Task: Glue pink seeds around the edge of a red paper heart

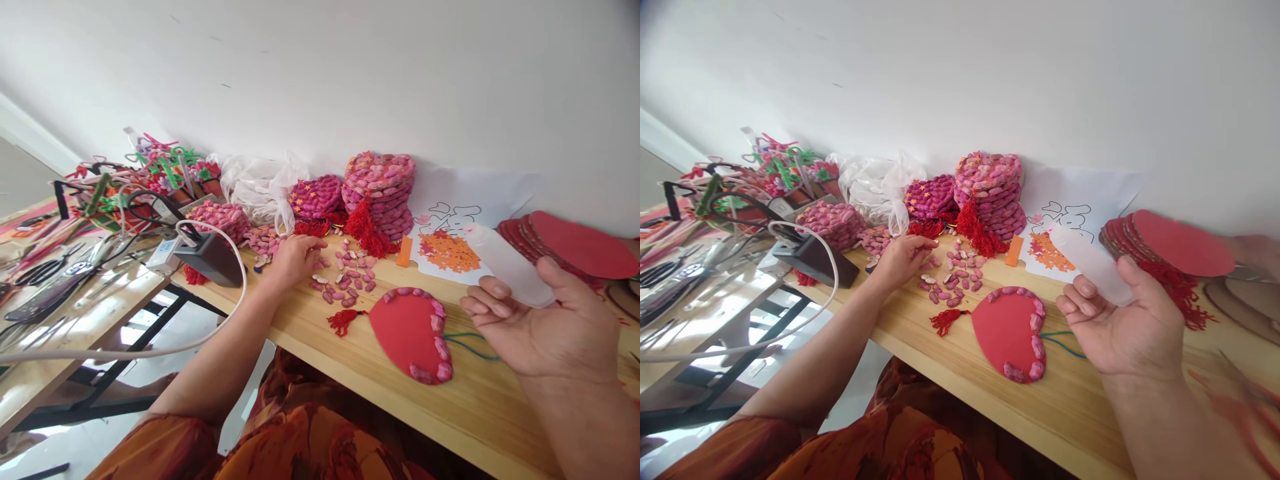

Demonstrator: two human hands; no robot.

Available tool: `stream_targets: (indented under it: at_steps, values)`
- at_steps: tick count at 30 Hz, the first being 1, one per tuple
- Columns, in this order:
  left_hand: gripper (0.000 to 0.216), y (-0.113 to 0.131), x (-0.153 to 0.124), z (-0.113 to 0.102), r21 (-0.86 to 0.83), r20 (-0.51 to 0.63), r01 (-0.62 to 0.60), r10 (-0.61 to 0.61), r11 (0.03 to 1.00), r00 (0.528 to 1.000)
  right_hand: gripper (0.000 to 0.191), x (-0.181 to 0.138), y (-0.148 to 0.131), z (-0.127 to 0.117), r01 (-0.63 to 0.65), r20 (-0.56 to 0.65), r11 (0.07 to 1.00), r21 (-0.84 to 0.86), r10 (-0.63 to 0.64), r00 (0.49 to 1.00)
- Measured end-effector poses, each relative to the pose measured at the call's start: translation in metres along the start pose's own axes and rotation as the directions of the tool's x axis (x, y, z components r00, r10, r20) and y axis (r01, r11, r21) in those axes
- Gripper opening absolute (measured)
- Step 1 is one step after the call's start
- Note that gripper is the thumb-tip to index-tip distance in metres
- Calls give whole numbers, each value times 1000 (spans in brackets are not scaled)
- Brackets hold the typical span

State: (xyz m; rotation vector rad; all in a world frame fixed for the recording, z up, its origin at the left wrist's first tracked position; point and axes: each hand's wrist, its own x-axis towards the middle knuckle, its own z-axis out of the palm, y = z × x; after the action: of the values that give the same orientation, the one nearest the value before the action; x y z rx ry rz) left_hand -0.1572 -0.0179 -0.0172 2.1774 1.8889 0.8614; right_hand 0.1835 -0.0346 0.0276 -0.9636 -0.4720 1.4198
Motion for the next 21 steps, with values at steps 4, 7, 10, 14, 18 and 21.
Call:
stream_targets:
  at_steps: [4, 7, 10, 14, 18, 21]
  values:
    - [27, -1, 1, -1, -24, 104, -114, 116, 993, 988, 28, 0, 0, -1, -11, -3, 1000, -7, 10, 1000]
    - [26, 0, 1, -1, -18, 131, -121, 122, 992, 984, 31, 0, 0, 0, -8, -7, 1000, -3, 8, 1000]
    - [22, 1, 1, -3, 13, 140, -89, 86, 996, 986, 33, 1, 0, 0, 3, -6, 1000, -3, -3, 1000]
    - [19, 3, 0, -9, 56, 128, -93, 85, 994, 988, 31, 1, 0, -1, -12, -6, 1000, -8, 12, 1000]
    - [15, 8, 3, -11, 109, 147, -122, 106, 987, 983, 31, 1, 0, -1, -14, -2, 1000, -2, 14, 1000]
    - [15, 16, 7, -11, 155, 205, -101, 68, 983, 976, 31, 1, 0, 0, -15, -9, 1000, -3, 15, 1000]
